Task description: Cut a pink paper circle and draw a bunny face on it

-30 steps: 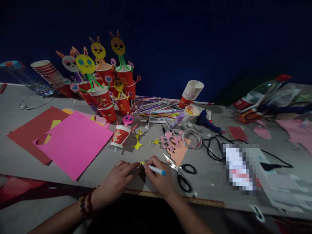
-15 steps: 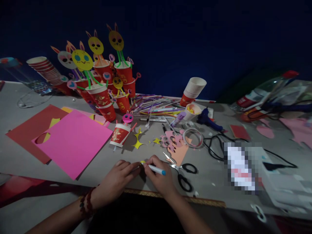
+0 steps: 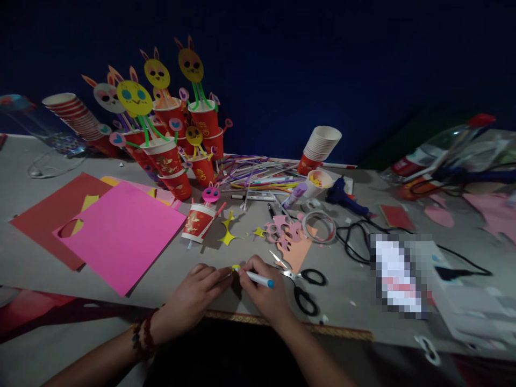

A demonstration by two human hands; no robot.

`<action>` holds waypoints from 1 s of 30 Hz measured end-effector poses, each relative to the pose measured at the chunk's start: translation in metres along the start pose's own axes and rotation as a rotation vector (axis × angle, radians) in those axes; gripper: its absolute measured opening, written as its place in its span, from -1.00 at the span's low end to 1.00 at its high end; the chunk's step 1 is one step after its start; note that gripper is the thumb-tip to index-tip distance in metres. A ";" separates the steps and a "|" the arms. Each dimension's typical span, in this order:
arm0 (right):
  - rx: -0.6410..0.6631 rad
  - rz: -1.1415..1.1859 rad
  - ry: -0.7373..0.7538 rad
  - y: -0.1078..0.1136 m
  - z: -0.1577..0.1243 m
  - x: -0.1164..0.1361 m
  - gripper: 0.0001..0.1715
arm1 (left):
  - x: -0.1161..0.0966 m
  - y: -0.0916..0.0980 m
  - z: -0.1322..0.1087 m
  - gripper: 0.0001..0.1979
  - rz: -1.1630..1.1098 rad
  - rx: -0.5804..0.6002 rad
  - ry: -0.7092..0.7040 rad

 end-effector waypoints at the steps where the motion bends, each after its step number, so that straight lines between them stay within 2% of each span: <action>1: -0.001 0.001 0.004 0.000 0.000 0.000 -0.74 | 0.000 -0.001 0.000 -0.50 -0.005 -0.002 -0.001; 14: -0.092 0.054 -0.015 0.012 0.000 0.004 -0.74 | 0.000 0.001 -0.001 -0.47 0.005 -0.015 0.001; 30: -0.083 -0.007 0.000 0.010 -0.001 0.006 -0.72 | 0.001 0.000 -0.001 -0.47 -0.010 -0.015 0.009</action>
Point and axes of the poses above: each hand's wrist, its own z-axis towards the middle knuckle, its own y-axis out of the back of the hand, x = y × z, the point moved 10 cm from there along z, towards the middle knuckle, and after that the axes turned 12 degrees about -y, right-handed, at the moved point
